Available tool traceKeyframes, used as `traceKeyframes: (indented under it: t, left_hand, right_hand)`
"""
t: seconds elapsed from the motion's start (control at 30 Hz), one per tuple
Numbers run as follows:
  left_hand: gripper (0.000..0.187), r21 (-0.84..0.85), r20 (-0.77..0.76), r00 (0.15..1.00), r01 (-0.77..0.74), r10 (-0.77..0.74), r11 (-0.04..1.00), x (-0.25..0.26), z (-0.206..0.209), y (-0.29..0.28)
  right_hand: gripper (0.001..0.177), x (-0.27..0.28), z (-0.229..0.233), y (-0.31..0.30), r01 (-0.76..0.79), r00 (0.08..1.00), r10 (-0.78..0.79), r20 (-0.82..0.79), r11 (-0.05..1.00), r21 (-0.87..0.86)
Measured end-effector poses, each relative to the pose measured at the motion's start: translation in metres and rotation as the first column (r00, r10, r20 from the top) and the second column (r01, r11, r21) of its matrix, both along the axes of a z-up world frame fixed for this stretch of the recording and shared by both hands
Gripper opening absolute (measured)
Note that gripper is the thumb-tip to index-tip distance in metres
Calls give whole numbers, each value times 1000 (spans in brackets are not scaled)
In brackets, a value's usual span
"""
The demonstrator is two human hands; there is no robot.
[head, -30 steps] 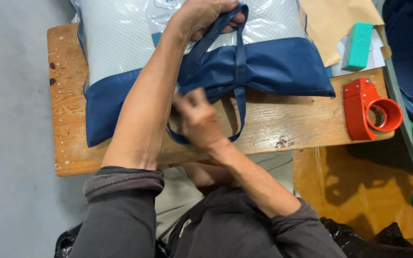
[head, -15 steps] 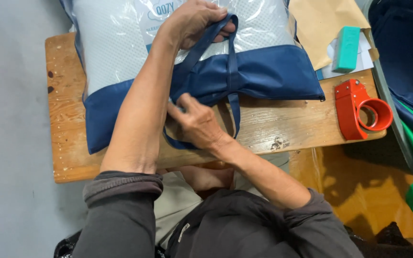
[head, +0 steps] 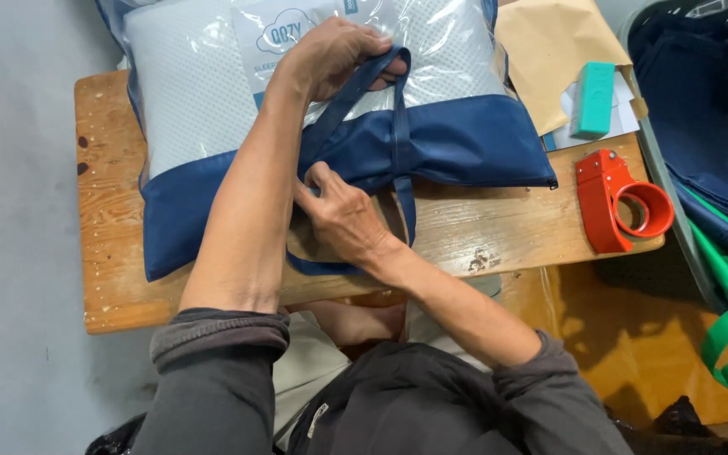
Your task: Cleaning the plastic packaging of a pillow using a green sponge and a small blue foam piece, then cleaning the handles.
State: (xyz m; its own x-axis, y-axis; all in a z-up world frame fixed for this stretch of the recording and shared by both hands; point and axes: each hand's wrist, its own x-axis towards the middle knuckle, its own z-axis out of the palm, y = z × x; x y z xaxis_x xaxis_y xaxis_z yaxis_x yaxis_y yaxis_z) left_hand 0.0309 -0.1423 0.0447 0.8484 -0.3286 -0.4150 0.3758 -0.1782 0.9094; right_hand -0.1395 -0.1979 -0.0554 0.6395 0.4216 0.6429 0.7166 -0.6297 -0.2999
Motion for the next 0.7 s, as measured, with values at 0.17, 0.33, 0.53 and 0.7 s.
traceKeyframes:
  t: [0.17,0.33,0.53,0.7]
  left_hand:
    - [12,-99,-41,999,-29,25,995,11,-15,1]
    - [16,-29,-13,1000,9,-10,1000,9,-11,0]
    - [17,-26,-17,1000,-3,3,1000,14,-23,1]
    - [20,18,55,997,-54,53,998,11,-24,-2]
  right_hand:
    - [35,49,30,-46,170,982,-174,69,984,52]
    - [35,65,38,-97,190,978,-188,-88,982,18]
    - [27,7,-4,-137,50,991,-39,-128,995,85]
    - [34,-35,-19,-142,192,971,-131,-198,924,331]
